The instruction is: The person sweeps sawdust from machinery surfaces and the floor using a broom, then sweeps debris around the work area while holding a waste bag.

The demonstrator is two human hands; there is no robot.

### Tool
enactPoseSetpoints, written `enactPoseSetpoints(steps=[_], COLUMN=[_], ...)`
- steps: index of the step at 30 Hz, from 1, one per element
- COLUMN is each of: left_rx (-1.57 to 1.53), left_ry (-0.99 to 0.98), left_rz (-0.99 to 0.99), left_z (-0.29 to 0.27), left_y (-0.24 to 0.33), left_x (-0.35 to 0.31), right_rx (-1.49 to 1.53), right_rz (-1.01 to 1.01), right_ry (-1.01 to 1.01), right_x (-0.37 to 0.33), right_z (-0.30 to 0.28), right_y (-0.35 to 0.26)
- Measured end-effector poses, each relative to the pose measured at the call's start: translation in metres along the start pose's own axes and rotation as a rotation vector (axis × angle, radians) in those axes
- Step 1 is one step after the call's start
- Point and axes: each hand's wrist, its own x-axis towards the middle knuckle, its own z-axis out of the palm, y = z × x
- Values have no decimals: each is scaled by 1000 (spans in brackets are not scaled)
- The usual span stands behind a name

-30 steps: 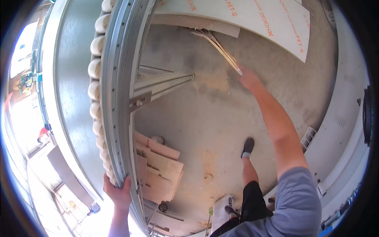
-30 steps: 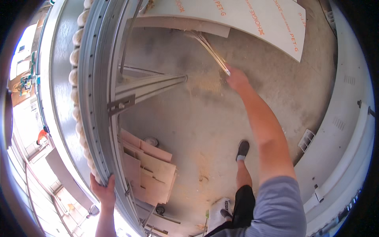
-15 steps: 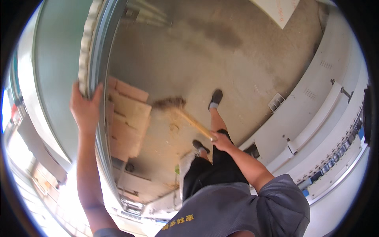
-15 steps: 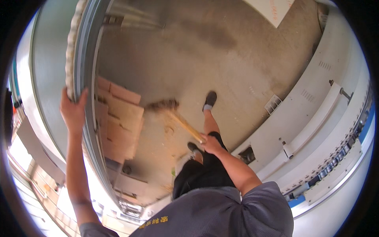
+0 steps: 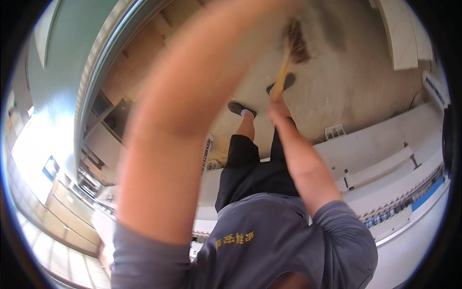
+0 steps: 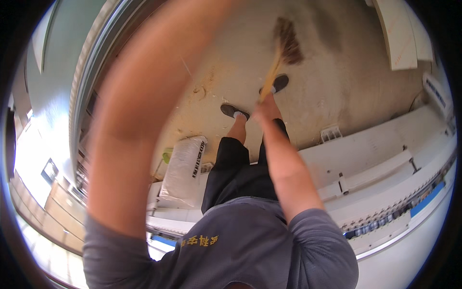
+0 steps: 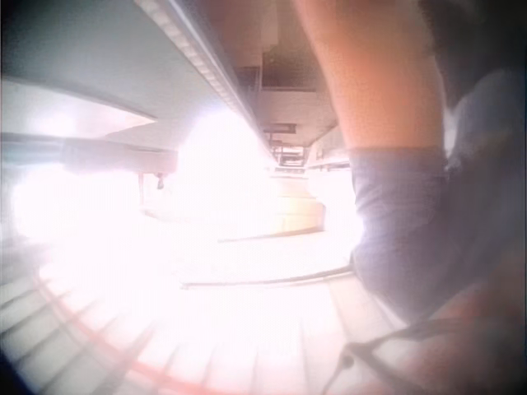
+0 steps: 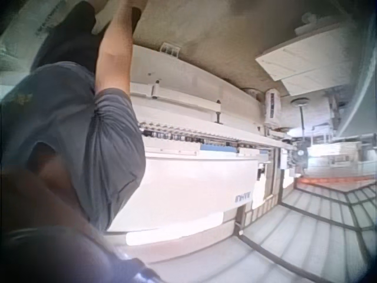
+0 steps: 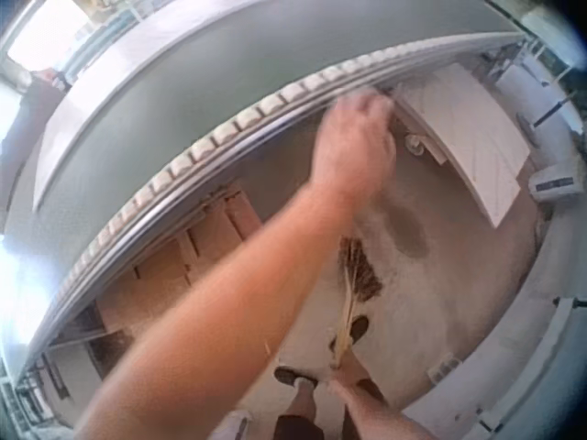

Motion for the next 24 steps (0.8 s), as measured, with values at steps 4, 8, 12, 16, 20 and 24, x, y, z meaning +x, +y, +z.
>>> enactPoseSetpoints(steps=[4, 8, 12, 16, 20, 24], left_rx=[-253, 267, -336, -1111, -880, -1370], left_ry=[-138, -563, -83, 742, 567, 411], left_rz=[-419, -1348, -2244, -2162, -2276, -1981], left_z=[13, -71, -132, -129, -125, -92], left_y=[21, 13, 31, 56, 77, 47], left_x=[-260, -622, -691, -753, -706, -681], right_rx=[-75, 29, -99, -453, -629, -1065], right_rz=[-462, -29, 248, -83, -148, -491], right_ry=[-180, -884, -1043, -1217, -916, -240], right_x=[-94, -165, -192, -272, -224, -126], right_z=[187, 266, 265, 237, 108, -43], right_y=[71, 8, -38, -38, -63, -89])
